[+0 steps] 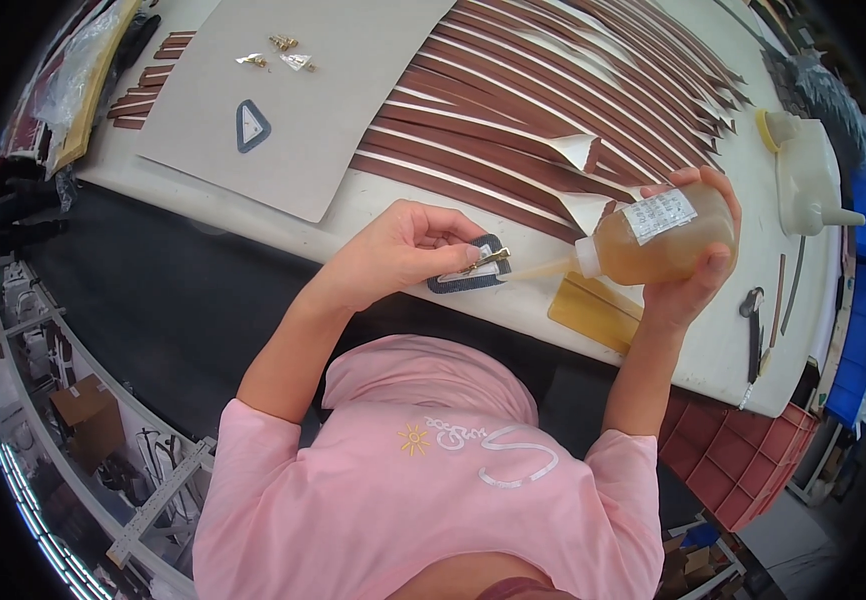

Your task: Attaching metal hardware loops to leather strips and applying industrial glue for permanent assembly.

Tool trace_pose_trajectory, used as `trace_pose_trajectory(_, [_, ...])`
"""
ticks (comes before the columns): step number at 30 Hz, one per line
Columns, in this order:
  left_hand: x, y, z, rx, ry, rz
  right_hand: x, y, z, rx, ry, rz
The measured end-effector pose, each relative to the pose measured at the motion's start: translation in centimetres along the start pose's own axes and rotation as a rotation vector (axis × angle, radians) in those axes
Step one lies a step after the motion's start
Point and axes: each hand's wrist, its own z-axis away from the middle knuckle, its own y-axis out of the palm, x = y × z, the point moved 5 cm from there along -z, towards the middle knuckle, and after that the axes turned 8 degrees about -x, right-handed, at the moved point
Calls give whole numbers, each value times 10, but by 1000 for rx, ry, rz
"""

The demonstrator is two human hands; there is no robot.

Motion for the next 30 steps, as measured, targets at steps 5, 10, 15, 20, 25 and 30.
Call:
trace_pose_trajectory(5, [-1,1,7,-127,105,63,-10,-10,-5,-151,304,-257])
trace_pose_trajectory(10, [6,-6,15,-205,147,139,-2,-10,12,-219,262,-170])
trace_pose_trajectory(15, [6,-8,15,-230,166,174,0,-4,25,-212,113,-54])
trace_pose_trajectory(20, [5,-10,12,-190,135,148,-9,2,25,-185,77,47])
trace_pose_trajectory(25, [6,-11,10,-186,137,149,-12,0,26,-192,75,55])
trace_pose_trajectory(30, [5,-10,9,-209,151,118,-11,3,26,-186,80,43])
